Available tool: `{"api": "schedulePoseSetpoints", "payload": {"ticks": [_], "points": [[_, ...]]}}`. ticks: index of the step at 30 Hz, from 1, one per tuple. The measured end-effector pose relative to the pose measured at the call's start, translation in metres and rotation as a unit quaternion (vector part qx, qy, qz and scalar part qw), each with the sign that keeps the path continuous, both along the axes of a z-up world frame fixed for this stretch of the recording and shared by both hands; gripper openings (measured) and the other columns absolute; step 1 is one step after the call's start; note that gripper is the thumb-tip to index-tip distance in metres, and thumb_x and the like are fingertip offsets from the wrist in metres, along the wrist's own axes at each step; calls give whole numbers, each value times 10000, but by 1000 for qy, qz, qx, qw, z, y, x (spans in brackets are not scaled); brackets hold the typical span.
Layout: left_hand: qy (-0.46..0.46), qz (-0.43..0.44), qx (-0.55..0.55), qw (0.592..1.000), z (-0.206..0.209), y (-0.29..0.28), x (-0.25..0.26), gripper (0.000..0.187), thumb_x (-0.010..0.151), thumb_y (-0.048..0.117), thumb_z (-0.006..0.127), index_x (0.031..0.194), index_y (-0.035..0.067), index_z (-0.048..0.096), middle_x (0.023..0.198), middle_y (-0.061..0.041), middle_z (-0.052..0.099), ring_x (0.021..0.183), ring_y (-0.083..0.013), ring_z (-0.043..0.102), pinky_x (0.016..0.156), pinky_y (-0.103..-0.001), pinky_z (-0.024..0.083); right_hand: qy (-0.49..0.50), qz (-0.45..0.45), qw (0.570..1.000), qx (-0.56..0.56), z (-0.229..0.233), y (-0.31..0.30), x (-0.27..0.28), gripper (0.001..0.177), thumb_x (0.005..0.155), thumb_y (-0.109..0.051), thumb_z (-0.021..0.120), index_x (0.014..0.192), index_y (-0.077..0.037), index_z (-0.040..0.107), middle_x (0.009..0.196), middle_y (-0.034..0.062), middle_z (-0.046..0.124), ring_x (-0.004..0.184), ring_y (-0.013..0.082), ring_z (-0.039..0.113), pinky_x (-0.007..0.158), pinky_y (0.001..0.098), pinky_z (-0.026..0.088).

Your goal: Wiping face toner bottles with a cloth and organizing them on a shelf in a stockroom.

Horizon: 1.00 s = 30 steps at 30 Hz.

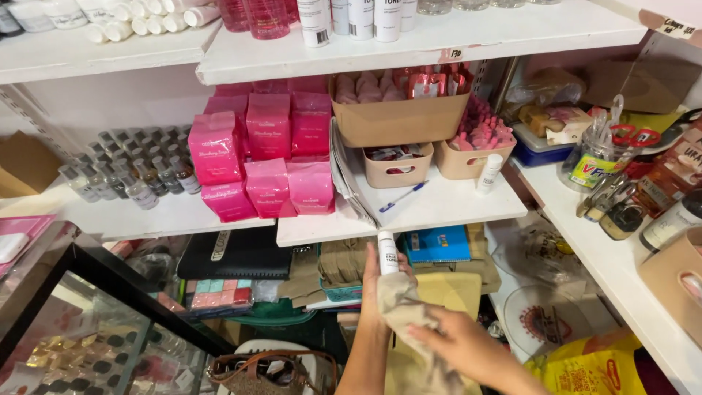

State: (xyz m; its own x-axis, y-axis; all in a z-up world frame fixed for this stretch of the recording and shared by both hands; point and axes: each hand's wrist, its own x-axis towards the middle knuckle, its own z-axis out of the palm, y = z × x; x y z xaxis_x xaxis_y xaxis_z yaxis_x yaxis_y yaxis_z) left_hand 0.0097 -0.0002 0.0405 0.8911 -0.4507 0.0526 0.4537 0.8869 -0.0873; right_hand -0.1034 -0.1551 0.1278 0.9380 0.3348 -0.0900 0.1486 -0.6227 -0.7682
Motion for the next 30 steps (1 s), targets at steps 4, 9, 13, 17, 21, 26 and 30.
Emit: {"api": "schedulePoseSetpoints", "payload": {"ticks": [4, 9, 13, 17, 21, 26, 30], "points": [[31, 20, 203, 978, 32, -4, -10, 486, 885, 576, 642, 893, 91, 629, 817, -78, 679, 777, -200, 658, 767, -357, 571, 124, -135, 970, 161, 48, -28, 30, 370, 919, -340, 666, 1190, -117, 782, 859, 69, 789, 664, 138, 673, 585, 315, 540], [-2, 42, 176, 984, 24, -23, -10, 417, 1004, 525, 652, 1115, 125, 692, 970, -15, 701, 856, -168, 655, 813, -354, 552, 57, -179, 953, 238, 70, -14, 77, 392, 989, -318, 665, 1309, -96, 707, 976, 165, 759, 725, 254, 693, 588, 378, 583], [-24, 19, 194, 980, 43, -31, -21, 407, 1000, 420, 591, 1238, 104, 685, 1163, -56, 734, 1068, -200, 697, 969, -380, 568, -130, -88, 986, 52, 36, 28, 98, 498, 928, -276, 783, 1378, -113, 647, 1555, 205, 389, 1335, 326, 484, 1014, 423, 464], [60, 47, 168, 983, 10, -24, -15, 441, 962, 455, 539, 1241, 138, 666, 1127, -50, 747, 1024, -219, 703, 877, -388, 599, -240, -113, 953, 148, 4, 58, 63, 476, 930, -229, 678, 1383, -108, 600, 1524, 186, 517, 1428, 356, 472, 1103, 416, 422], [26, 66, 126, 989, -51, -27, 9, 437, 1023, 414, 574, 1308, 88, 628, 1163, -83, 718, 1031, -227, 699, 884, -384, 612, -244, -110, 962, 63, 1, 50, 31, 479, 910, -218, 683, 1379, -141, 614, 1541, 167, 504, 1356, 388, 516, 1056, 403, 458], [-49, 57, 88, 993, -10, -7, 3, 464, 1032, 506, 611, 1311, 135, 626, 1172, -65, 719, 1040, -233, 676, 857, -390, 567, -43, 38, 998, -18, 27, 8, 1, 571, 875, -250, 696, 1440, -237, 618, 1452, 75, 614, 1302, 283, 615, 1042, 359, 492], [57, 70, 167, 982, 25, 1, 2, 461, 868, 438, 721, 1218, 142, 665, 1110, -14, 743, 994, -232, 687, 862, -403, 555, -76, 71, 993, 56, 55, -28, 18, 553, 882, -244, 706, 1424, -205, 602, 1406, 85, 681, 1264, 266, 665, 1028, 379, 494]]}}
